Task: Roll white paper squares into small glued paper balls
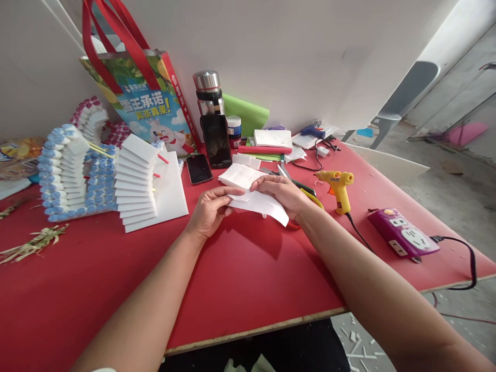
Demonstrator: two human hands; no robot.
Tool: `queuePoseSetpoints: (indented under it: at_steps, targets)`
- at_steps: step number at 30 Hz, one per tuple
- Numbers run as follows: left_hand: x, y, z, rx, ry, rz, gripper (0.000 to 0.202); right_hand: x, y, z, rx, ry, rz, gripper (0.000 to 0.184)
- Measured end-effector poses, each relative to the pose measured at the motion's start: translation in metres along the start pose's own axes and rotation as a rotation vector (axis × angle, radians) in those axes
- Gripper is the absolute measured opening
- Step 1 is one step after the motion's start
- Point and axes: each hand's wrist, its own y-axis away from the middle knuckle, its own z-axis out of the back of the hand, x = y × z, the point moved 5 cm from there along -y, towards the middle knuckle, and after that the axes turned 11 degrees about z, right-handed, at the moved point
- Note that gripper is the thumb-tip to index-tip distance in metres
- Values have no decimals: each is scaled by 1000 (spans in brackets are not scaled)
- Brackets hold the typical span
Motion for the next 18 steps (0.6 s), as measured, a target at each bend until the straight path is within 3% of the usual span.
queuePoseSetpoints:
  at_steps: [9,18]
  targets:
    - [-2,4,-10,112,122,151,51,5,1,1,-45,118,30,11]
    - [3,2,-8,84,-136,156,40,6,2,2,32,269,60,17]
